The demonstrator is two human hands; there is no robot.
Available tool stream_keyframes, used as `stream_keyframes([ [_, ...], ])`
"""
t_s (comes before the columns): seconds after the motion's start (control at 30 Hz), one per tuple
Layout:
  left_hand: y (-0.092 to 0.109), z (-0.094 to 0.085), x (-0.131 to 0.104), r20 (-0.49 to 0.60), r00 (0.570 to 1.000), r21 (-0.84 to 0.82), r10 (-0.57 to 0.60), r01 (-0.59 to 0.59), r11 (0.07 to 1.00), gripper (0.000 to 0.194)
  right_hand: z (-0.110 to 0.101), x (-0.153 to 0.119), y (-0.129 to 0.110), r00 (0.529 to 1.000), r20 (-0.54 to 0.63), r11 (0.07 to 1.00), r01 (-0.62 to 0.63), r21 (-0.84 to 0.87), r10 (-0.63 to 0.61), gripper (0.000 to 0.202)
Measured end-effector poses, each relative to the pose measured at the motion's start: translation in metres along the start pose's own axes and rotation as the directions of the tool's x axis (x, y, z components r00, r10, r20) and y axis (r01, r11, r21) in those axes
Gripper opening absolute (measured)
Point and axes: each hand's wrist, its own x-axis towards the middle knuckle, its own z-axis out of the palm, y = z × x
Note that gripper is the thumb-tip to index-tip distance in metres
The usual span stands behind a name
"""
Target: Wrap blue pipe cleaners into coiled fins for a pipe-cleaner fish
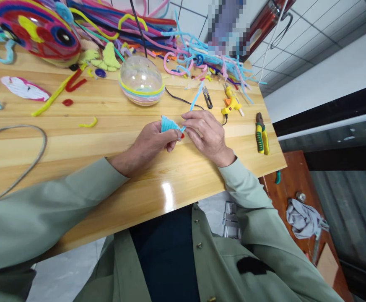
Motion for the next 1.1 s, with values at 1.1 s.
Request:
stream_keyframes([
  [1.1, 0.078, 0.014, -0.025, -0.211, 0.932, -0.105, 0.293, -0.32, 0.942, 0.028, -0.021, 0.109, -0.03, 0.977, -0.201, 0.992, 0.09, 0.087, -0.071, 0.015],
])
